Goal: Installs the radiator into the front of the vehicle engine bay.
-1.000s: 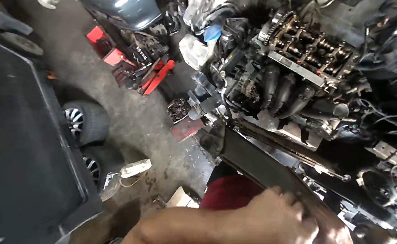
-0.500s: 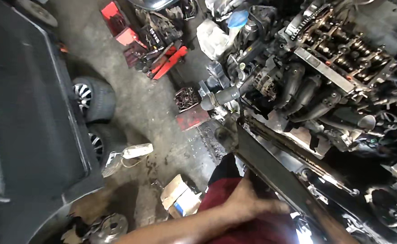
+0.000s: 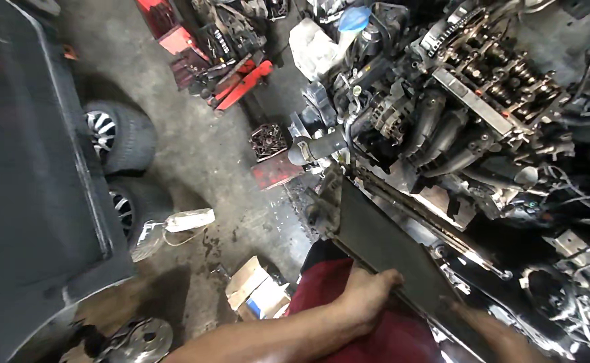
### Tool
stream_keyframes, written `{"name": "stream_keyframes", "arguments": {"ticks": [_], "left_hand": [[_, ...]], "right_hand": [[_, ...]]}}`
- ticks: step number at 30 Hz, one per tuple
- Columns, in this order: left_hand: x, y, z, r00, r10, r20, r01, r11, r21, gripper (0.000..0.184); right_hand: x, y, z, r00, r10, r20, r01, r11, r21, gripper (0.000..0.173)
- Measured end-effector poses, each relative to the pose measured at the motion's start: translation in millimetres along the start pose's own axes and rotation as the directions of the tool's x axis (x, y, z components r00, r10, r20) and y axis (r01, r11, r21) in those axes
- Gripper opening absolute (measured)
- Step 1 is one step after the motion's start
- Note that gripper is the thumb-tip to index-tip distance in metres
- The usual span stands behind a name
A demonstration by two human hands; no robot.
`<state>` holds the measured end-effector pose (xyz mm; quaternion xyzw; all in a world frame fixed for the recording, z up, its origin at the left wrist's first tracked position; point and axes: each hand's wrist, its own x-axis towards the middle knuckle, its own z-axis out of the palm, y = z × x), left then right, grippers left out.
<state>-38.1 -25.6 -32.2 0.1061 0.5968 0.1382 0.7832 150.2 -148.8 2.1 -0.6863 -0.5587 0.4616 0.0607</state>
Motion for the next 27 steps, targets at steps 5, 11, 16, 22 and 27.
{"name": "stream_keyframes", "arguments": {"ticks": [5, 11, 16, 22, 27], "left_hand": [[4, -9, -7, 0.998, 0.059, 0.0, -0.059, 0.997, 0.051, 0.036], [2, -8, -17, 0.996, 0.082, 0.032, -0.084, 0.995, 0.045, 0.036], [1, -7, -26, 0.989, 0.129, 0.071, -0.133, 0.989, 0.062, 0.044], [0, 1, -33, 0.99, 0.12, 0.072, -0.125, 0.989, 0.075, 0.044], [3, 4, -40, 0.992, 0.09, 0.085, -0.095, 0.994, 0.048, 0.041]], "right_hand": [[91, -38, -65, 0.909, 0.069, -0.412, -0.123, 0.987, -0.106, 0.057], [253, 20, -22, 0.916, 0.401, -0.018, -0.385, 0.866, -0.318, 0.07], [278, 73, 47, 0.908, 0.419, -0.01, -0.402, 0.866, -0.296, 0.082], [286, 74, 52, 0.916, 0.397, -0.054, -0.377, 0.808, -0.453, 0.053], [289, 70, 34, 0.926, 0.378, -0.011, -0.334, 0.804, -0.493, 0.049]]}}
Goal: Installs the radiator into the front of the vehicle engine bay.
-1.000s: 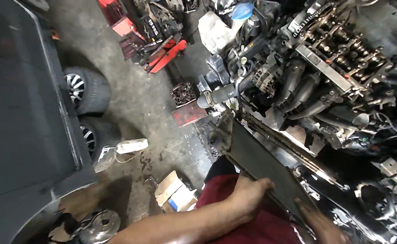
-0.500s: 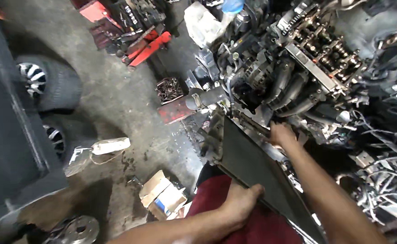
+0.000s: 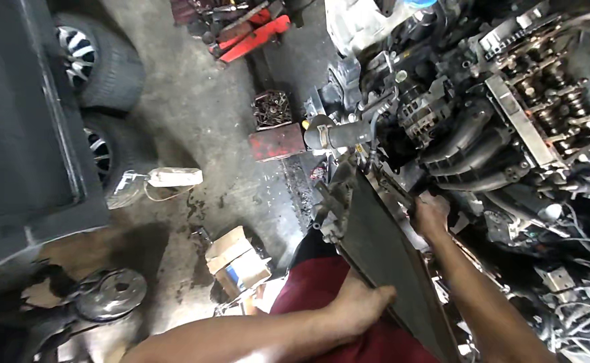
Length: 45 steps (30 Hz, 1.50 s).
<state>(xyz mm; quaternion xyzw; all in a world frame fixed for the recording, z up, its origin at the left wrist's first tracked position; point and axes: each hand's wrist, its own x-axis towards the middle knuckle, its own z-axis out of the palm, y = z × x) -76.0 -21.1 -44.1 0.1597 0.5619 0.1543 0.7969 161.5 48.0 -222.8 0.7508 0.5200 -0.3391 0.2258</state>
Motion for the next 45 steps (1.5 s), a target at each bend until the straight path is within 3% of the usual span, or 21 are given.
{"name": "stream_keyframes", "arguments": {"ticks": [8, 15, 28, 45], "left_hand": [[3, 4, -12, 0.999, -0.044, 0.018, 0.044, 0.998, -0.046, 0.043], [2, 2, -20, 0.995, -0.062, 0.074, 0.073, 0.986, -0.152, 0.038], [20, -4, -50, 0.988, -0.059, 0.146, 0.069, 0.996, -0.063, 0.04], [67, -13, -44, 0.98, -0.098, 0.171, 0.096, 0.995, 0.021, 0.04]], "right_hand": [[-16, 15, -23, 1.0, -0.004, -0.011, 0.003, 0.999, -0.043, 0.041], [-37, 16, -39, 0.999, -0.002, -0.052, -0.004, 0.993, -0.116, 0.046], [-64, 24, -76, 0.996, -0.054, -0.068, 0.039, 0.979, -0.201, 0.048], [-66, 24, -87, 0.999, -0.021, -0.044, 0.01, 0.973, -0.231, 0.05]]}}
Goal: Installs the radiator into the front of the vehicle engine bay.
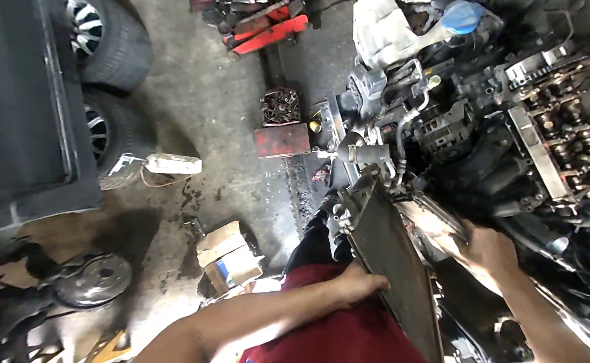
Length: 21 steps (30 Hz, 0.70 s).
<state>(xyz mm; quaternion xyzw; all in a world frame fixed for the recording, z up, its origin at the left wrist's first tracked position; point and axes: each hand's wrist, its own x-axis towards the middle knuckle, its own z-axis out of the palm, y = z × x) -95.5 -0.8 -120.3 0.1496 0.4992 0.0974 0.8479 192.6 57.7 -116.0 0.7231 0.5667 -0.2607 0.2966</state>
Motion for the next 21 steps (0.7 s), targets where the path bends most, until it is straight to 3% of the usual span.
{"name": "stream_keyframes", "arguments": {"ticks": [7, 21], "left_hand": [[3, -7, -3, 0.998, 0.054, 0.011, -0.053, 0.997, -0.064, 0.046], [27, -12, -5, 1.0, 0.006, 0.025, -0.006, 1.0, -0.023, 0.05]], "right_hand": [[1, 1, 1, 1.0, -0.004, -0.015, 0.004, 1.0, -0.01, 0.048], [-2, 1, 7, 0.997, 0.007, -0.073, -0.008, 1.0, -0.016, 0.047]]}}
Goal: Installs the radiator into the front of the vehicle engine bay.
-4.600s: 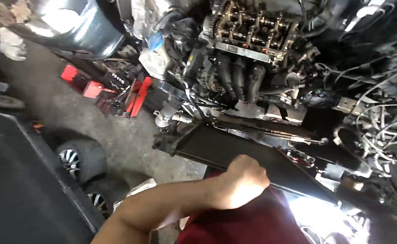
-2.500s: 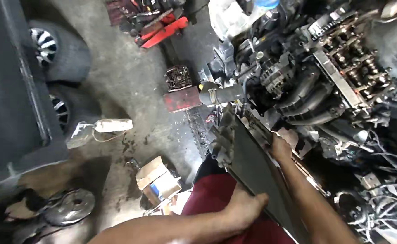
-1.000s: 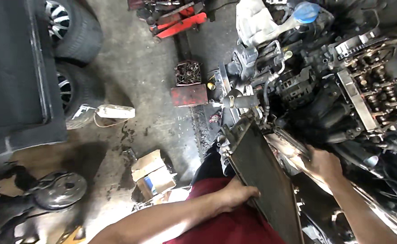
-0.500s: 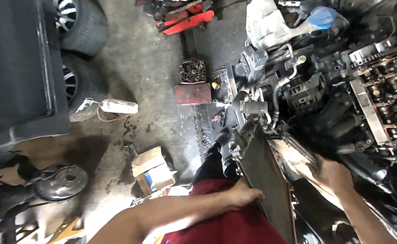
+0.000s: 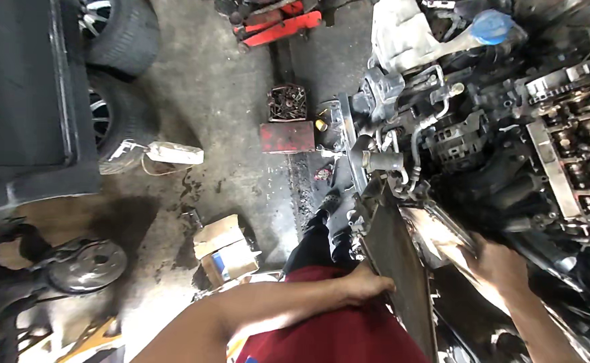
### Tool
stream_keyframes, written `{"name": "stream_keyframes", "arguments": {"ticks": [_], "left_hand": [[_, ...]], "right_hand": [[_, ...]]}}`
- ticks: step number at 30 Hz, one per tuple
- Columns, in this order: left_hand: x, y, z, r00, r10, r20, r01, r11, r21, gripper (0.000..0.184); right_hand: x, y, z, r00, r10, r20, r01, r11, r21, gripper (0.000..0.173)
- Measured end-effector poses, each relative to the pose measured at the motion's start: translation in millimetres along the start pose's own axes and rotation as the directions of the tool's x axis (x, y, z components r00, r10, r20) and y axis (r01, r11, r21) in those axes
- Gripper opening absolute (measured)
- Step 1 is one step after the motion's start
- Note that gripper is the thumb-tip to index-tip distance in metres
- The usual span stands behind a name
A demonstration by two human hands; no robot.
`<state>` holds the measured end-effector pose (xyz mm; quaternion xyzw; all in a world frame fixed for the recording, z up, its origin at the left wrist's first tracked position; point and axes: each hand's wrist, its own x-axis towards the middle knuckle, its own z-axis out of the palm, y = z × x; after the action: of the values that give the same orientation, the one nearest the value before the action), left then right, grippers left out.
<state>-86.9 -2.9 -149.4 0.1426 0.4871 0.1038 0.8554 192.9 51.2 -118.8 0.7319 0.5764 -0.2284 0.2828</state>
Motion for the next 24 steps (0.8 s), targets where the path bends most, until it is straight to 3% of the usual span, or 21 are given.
{"name": "stream_keyframes", "arguments": {"ticks": [7, 24], "left_hand": [[16, 0, 18, 0.998, -0.06, 0.014, 0.06, 0.998, -0.024, 0.043], [48, -28, 27, 0.998, -0.052, -0.034, 0.054, 0.997, 0.047, 0.06]], "right_hand": [[-4, -4, -4, 1.0, -0.005, -0.022, 0.004, 1.0, -0.026, 0.047], [-10, -5, -4, 0.999, -0.009, -0.033, 0.008, 0.999, -0.034, 0.048]]}}
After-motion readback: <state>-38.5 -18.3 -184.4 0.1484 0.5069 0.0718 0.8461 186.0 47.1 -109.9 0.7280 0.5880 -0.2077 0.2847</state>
